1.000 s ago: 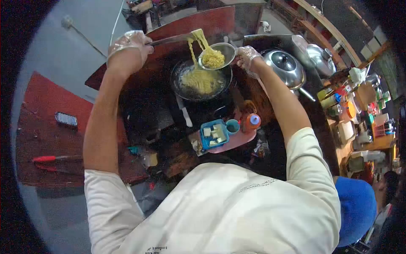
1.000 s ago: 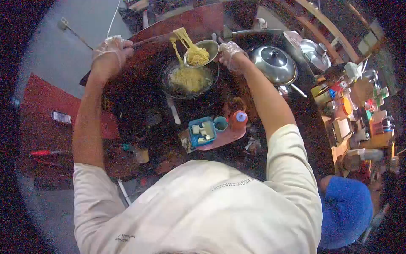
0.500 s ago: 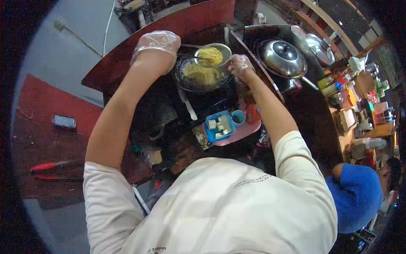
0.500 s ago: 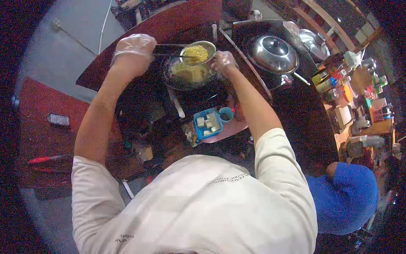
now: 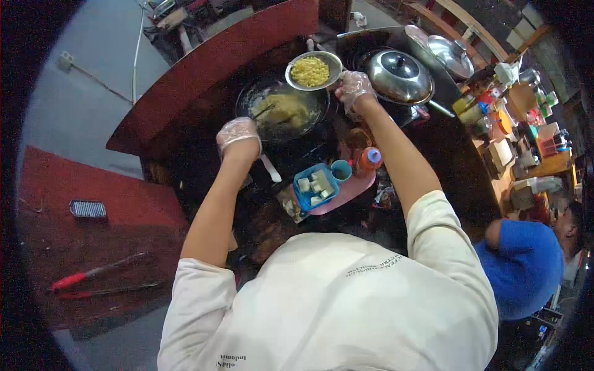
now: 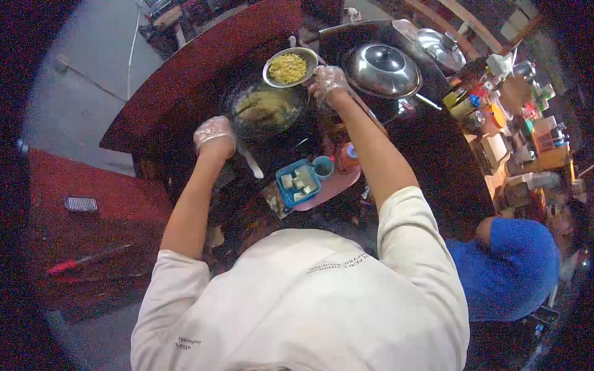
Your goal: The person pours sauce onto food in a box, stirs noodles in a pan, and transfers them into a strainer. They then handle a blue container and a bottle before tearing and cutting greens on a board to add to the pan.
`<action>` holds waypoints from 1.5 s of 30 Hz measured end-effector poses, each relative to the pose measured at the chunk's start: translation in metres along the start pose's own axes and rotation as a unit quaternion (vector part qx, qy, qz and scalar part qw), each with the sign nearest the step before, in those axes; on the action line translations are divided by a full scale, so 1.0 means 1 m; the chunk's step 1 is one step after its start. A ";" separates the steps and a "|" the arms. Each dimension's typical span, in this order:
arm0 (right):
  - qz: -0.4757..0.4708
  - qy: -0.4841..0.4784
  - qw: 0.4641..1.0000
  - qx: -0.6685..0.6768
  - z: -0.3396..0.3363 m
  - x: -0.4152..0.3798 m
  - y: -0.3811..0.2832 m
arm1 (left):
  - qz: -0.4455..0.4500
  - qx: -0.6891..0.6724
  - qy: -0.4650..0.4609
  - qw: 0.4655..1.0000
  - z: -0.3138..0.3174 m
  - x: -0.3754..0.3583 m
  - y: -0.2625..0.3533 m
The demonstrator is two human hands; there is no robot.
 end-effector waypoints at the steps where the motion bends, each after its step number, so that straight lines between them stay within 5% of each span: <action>1: -0.158 -0.013 0.968 -0.193 -0.011 0.019 0.003 | 0.001 -0.002 0.000 1.000 0.000 -0.001 -0.002; 3: -0.307 -0.026 0.874 -0.376 -0.002 0.009 -0.013 | 0.025 0.004 0.044 0.999 -0.008 -0.004 -0.013; 5: -0.006 -0.017 0.997 -0.073 0.008 -0.030 -0.028 | 0.017 0.013 0.071 0.997 -0.014 -0.005 -0.034; 7: -0.007 -0.013 0.997 -0.080 0.008 -0.040 -0.033 | 0.009 0.005 0.090 0.996 -0.030 -0.017 -0.048; 13: -0.031 -0.014 0.996 -0.087 -0.004 -0.049 -0.038 | -0.015 0.050 -0.075 0.996 -0.030 -0.023 -0.043; 16: -0.007 0.008 0.995 -0.102 0.001 -0.073 -0.058 | -0.038 -0.020 -0.057 0.997 -0.037 -0.019 -0.043; 18: -0.078 -0.024 0.987 -0.140 -0.003 -0.076 -0.060 | -0.067 -0.040 -0.056 0.995 -0.043 -0.014 -0.038; 20: -0.021 0.001 1.000 -0.019 -0.003 -0.092 -0.062 | -0.086 -0.062 -0.051 0.993 -0.040 -0.008 -0.030; 26: 0.012 0.002 1.000 0.020 -0.013 -0.110 -0.065 | -0.029 -0.023 -0.031 0.999 -0.005 0.008 -0.006; 29: -0.006 0.024 1.000 -0.014 -0.001 -0.147 -0.094 | -0.077 -0.052 0.005 0.996 -0.005 0.007 -0.026; 31: -0.087 0.023 0.986 -0.141 -0.002 -0.150 -0.097 | 0.023 -0.025 0.131 0.991 0.000 0.001 -0.043; 32: 0.007 0.036 0.993 -0.116 -0.015 -0.143 -0.086 | 0.043 -0.077 0.211 0.974 0.000 -0.006 -0.053; 33: -0.139 0.011 0.955 -0.260 -0.028 -0.117 -0.069 | 0.016 -0.039 0.133 0.990 -0.010 -0.011 -0.051; 34: -0.164 0.010 0.943 -0.288 -0.037 -0.122 -0.071 | 0.057 -0.114 0.157 0.979 -0.032 -0.032 -0.047; 38: -0.034 0.026 0.998 -0.043 -0.025 -0.161 -0.093 | 0.018 -0.067 0.229 0.971 -0.006 -0.043 -0.070; 40: -0.059 0.029 0.998 -0.011 -0.031 -0.161 -0.092 | 0.016 -0.043 0.123 0.991 0.006 -0.049 -0.059; 45: -0.028 0.050 0.998 0.032 -0.050 -0.168 -0.093 | -0.010 -0.049 0.150 0.987 0.024 -0.060 -0.060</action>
Point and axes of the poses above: each hand's wrist, its own x-axis towards the middle knuckle, its own z-axis out of the palm, y = z × x, the point moved 6 cm from there along x, towards the middle knuckle
